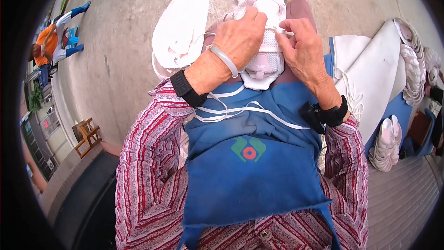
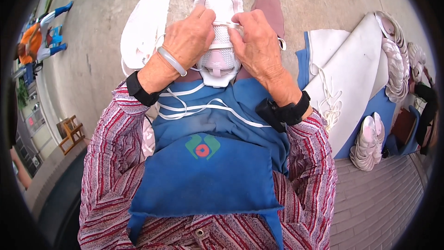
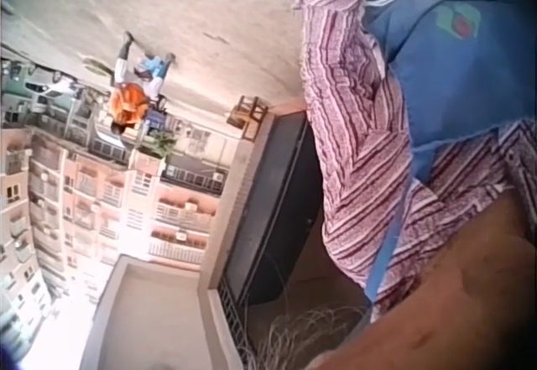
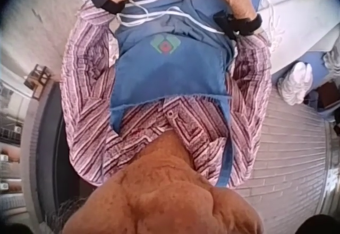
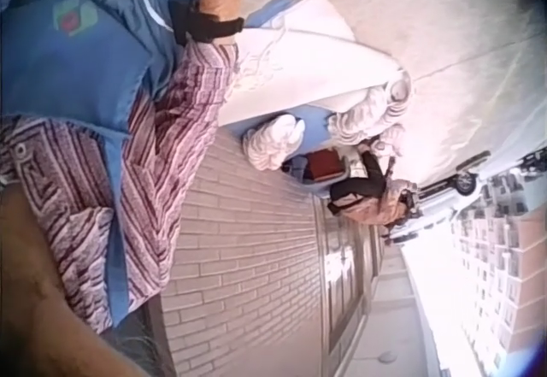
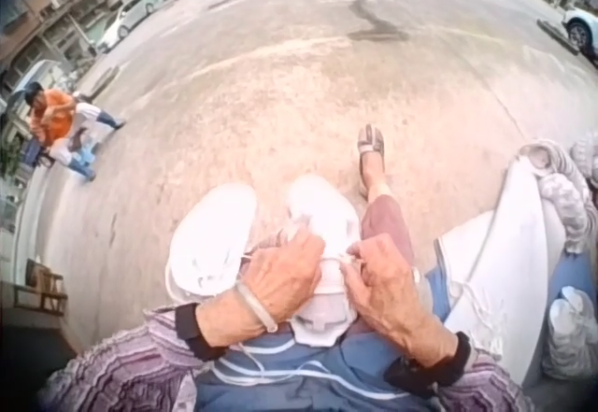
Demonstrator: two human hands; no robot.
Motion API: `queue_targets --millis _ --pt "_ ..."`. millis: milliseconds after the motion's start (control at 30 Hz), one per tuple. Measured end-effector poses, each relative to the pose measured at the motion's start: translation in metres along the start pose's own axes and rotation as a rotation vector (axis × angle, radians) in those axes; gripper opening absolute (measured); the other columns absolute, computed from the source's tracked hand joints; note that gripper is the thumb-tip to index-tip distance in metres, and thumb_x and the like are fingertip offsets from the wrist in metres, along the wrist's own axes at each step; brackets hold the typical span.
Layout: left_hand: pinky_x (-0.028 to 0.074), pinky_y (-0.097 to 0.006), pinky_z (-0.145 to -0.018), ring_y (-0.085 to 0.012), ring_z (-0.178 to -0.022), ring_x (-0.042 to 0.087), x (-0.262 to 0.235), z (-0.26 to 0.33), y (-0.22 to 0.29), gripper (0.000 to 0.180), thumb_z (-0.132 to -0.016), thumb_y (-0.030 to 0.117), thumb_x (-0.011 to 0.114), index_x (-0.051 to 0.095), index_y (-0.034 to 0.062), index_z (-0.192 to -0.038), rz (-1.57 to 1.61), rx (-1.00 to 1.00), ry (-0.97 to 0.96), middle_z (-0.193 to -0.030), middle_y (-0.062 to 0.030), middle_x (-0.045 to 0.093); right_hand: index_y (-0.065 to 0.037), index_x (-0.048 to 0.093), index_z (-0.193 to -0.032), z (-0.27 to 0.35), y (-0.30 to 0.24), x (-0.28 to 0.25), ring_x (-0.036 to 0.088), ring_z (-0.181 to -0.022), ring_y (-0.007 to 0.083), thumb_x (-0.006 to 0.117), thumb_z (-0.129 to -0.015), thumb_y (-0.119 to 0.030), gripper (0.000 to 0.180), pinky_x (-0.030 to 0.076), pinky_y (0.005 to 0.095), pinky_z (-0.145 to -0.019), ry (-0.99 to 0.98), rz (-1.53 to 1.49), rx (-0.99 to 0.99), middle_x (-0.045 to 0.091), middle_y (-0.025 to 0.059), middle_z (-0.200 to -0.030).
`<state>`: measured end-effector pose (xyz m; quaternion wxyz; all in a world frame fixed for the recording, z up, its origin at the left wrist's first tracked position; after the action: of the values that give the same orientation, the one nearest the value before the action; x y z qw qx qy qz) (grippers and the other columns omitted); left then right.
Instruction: The recorder is lacing shoelaces through the eyelets of a white sneaker.
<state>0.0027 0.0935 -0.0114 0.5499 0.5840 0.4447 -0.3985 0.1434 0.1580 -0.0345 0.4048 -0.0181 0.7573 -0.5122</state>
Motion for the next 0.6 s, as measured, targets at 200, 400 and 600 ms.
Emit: queue_targets --millis 200,400,600 --pt "0.05 -0.043 -0.054 -0.0345 -0.066 0.061 0.008 0.0024 -0.0044 0.013 -0.081 0.009 0.057 0.05 0.0047 -0.091 -0.038 0.07 -0.026 -0.088 -0.013 0.053 -0.002 0.06 -0.096 0.0019 0.0001 0.0014 0.059 -0.079 0.0317 0.065 -0.079 -0.009 0.019 0.048 0.0385 -0.07 0.024 -0.036 -0.029 0.055 0.0147 -0.087" --pt "0.049 -0.047 -0.057 -0.0374 -0.067 0.06 0.0042 -0.0027 -0.0081 0.015 -0.083 0.01 0.055 0.049 0.0043 -0.094 -0.016 0.034 -0.066 -0.092 -0.0155 0.053 -0.002 0.059 -0.101 0.0034 0.0002 -0.0004 0.059 -0.086 0.0329 0.065 -0.079 -0.016 0.027 0.049 0.039 -0.075 -0.088 -0.005 0.062 0.057 0.0159 -0.095" --pt "0.049 -0.048 -0.06 -0.0388 -0.07 0.06 0.0094 0.0015 -0.008 0.014 -0.084 0.01 0.054 0.048 0.0037 -0.095 -0.02 -0.035 -0.096 -0.093 -0.0174 0.052 -0.001 0.054 -0.11 0.0042 -0.002 -0.0009 0.058 -0.092 0.0363 0.066 -0.078 -0.021 0.039 0.049 0.0408 -0.08 -0.16 0.056 -0.01 0.054 0.0187 -0.104"
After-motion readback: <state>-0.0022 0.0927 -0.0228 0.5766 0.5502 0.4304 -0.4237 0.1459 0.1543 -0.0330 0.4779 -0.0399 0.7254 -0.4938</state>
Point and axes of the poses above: each hand's wrist, its own z-axis away from the middle knuckle, its own x-axis out of the palm, y = z × x, the point moved 3 cm from there along -z, towards the middle knuckle
